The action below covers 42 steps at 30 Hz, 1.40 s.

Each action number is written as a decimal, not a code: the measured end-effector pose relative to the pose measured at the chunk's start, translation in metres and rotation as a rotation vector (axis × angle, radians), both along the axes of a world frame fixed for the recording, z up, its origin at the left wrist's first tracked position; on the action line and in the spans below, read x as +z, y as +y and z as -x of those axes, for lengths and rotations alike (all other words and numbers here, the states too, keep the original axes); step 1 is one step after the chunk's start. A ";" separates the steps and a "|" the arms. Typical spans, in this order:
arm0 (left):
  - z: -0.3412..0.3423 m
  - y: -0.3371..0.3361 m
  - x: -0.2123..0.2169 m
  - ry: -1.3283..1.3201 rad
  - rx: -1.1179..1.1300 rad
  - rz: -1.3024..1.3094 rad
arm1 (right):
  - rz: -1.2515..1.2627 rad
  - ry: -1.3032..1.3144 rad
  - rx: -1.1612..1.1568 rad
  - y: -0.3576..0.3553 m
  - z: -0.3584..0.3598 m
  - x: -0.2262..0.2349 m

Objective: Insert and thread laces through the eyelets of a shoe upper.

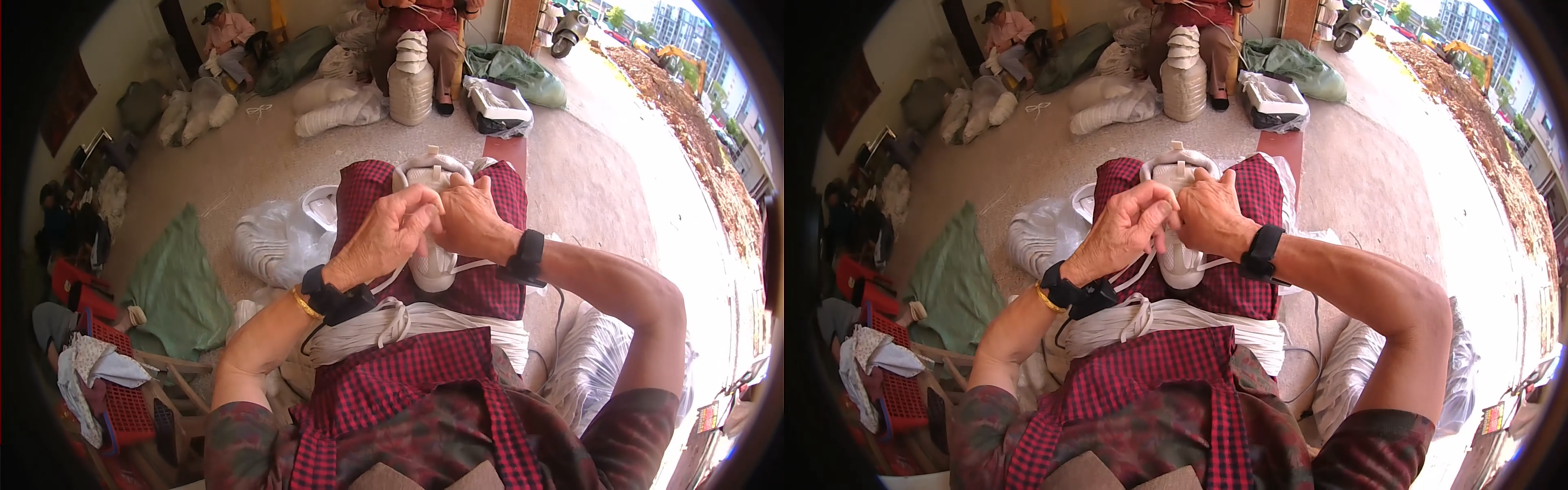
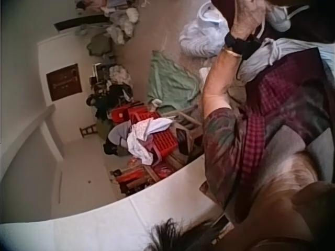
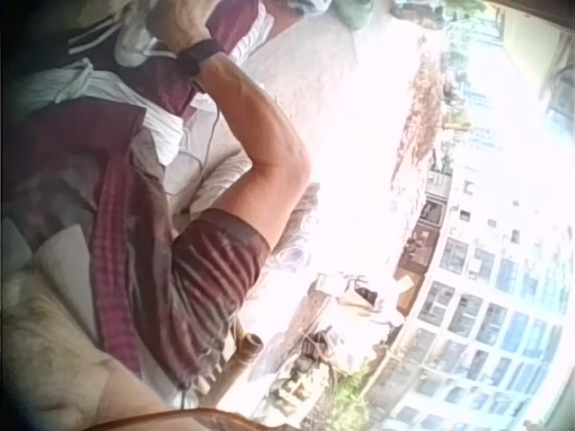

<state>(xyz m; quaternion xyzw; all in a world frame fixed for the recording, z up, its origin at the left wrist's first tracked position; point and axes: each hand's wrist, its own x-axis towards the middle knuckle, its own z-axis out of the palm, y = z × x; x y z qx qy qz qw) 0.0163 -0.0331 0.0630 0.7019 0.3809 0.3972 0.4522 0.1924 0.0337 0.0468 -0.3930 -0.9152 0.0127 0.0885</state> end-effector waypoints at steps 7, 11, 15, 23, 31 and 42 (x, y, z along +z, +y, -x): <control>0.014 0.034 -0.051 -0.013 0.107 -0.118 | -0.082 0.115 -0.012 -0.003 -0.004 -0.013; 0.016 0.040 -0.056 -0.009 0.068 -0.132 | -0.178 0.247 0.008 0.002 -0.015 -0.010; 0.019 0.035 -0.051 -0.037 0.018 -0.067 | 0.164 0.838 -0.168 0.032 -0.024 0.031; -0.017 -0.002 0.000 -0.247 0.207 -0.132 | 0.406 1.029 0.044 0.022 -0.033 0.030; -0.017 0.018 0.005 -0.565 0.097 0.442 | 0.098 0.923 0.089 0.008 -0.026 0.034; 0.000 -0.024 0.098 -0.105 -0.046 0.242 | 0.168 0.654 0.187 0.021 -0.045 0.010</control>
